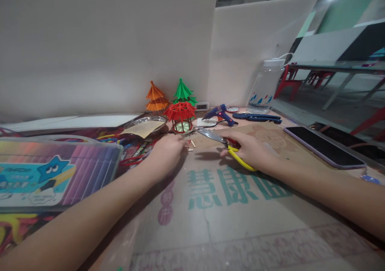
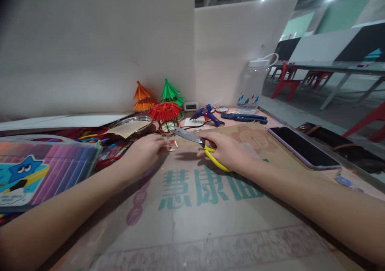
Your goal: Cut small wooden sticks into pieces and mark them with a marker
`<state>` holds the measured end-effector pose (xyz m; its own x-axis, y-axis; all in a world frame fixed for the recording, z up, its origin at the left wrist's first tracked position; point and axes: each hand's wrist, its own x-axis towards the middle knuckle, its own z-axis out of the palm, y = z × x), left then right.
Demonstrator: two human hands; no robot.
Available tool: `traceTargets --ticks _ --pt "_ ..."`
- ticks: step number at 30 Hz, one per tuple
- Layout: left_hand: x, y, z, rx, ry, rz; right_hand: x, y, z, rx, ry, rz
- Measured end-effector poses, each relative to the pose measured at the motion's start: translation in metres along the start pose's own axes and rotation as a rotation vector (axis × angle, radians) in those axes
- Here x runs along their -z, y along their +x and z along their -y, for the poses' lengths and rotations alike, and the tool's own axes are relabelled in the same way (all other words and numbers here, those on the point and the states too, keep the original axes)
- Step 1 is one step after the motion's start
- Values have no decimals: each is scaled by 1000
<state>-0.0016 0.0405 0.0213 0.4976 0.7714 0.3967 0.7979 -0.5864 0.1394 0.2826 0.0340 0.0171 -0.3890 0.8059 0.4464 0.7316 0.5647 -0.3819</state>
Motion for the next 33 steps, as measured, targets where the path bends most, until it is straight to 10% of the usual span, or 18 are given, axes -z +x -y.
traceTargets --ticks 33 --pt "-12 -16 -47 105 -744 -212 13 -11 21 103 -232 113"
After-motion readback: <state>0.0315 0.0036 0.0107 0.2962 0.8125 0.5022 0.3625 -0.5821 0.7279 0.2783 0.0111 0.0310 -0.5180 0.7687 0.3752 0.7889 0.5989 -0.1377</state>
